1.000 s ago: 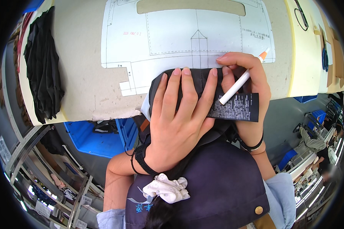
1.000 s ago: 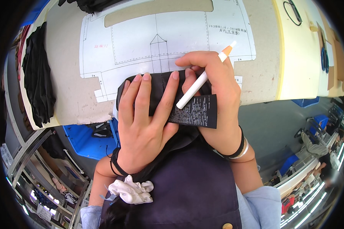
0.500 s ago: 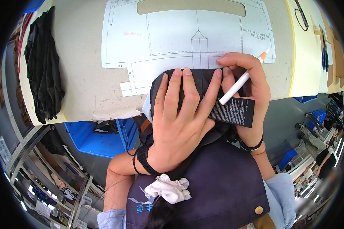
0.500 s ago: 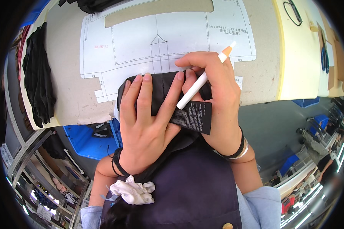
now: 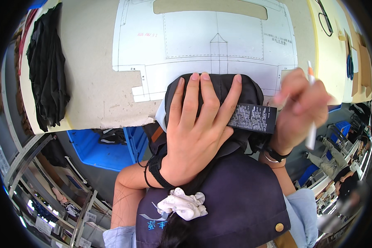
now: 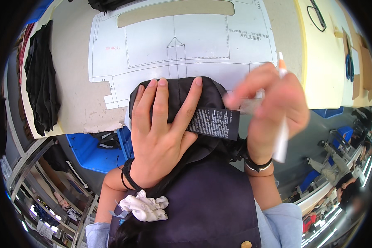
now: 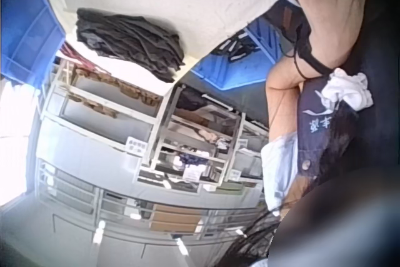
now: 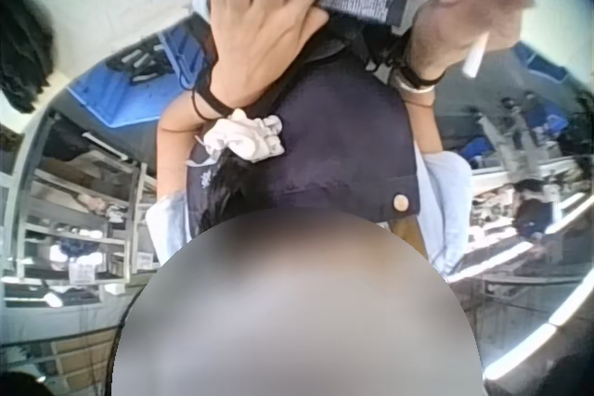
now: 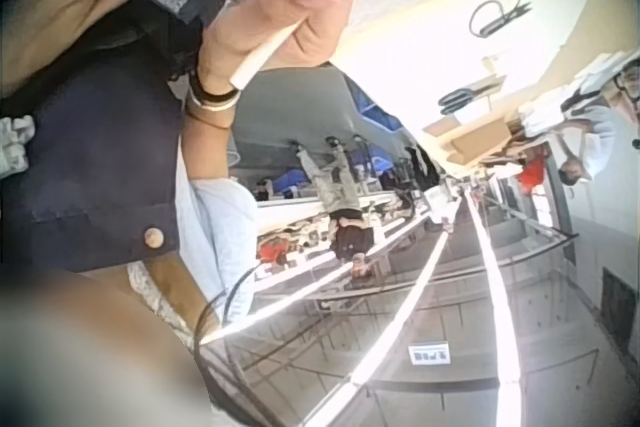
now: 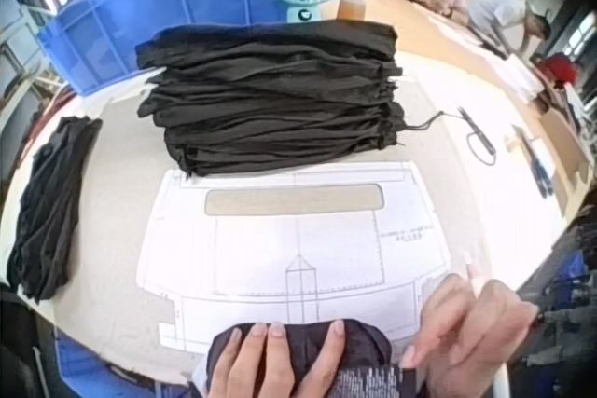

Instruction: Marking and inspecting bag components using a template and marker in an industrial workshop.

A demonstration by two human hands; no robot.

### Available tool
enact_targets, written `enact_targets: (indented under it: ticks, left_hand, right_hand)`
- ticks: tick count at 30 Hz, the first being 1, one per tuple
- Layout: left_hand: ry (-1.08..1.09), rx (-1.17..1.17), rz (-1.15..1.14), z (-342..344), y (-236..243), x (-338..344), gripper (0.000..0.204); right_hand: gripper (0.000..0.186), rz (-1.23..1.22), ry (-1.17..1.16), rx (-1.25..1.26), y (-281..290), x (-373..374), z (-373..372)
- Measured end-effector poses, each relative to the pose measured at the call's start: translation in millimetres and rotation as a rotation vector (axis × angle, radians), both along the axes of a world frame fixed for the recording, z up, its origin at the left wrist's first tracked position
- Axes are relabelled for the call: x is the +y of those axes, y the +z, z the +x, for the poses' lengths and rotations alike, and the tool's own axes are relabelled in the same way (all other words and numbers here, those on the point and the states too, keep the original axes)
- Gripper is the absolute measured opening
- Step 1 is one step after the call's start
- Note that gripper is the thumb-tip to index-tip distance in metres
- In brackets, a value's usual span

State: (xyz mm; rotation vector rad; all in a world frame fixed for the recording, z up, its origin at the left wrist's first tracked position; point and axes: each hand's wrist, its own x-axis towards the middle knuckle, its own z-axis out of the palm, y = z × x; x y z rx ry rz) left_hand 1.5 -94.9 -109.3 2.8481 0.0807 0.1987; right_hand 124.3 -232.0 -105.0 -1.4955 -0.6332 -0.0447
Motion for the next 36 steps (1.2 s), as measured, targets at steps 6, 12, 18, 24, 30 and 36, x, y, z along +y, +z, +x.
enact_targets:
  ticks: [6, 12, 18, 24, 30, 36]
  left_hand:
    - [0.007, 0.003, -0.027, -0.3, 0.2, -1.2, 0.071]
    - [0.006, -0.025, -0.05, -1.0, -1.1, -0.1, 0.055]
    - [0.003, -0.049, -0.083, -2.2, -5.7, 0.3, 0.047]
    - [0.001, -0.06, -0.108, -2.4, -5.9, 0.9, 0.046]
    - [-0.008, -0.052, -0.112, -3.2, -6.0, 1.0, 0.048]
    - [-0.01, -0.046, -0.118, -3.5, -5.5, 2.4, 0.048]
  right_hand:
    - [0.075, 0.156, 0.048, 0.406, 14.3, 20.4, -2.5]
    - [0.03, -0.115, -0.023, 0.429, -4.9, 56.5, -8.6]
    - [0.032, -0.274, -0.064, 0.332, -8.4, 60.1, -9.4]
    - [0.031, -0.338, -0.049, 0.361, -10.7, 57.8, -10.7]
    - [0.031, -0.33, -0.048, 0.356, -7.7, 59.7, -10.5]
    - [0.031, -0.39, -0.032, 0.339, -9.5, 59.2, -8.8]
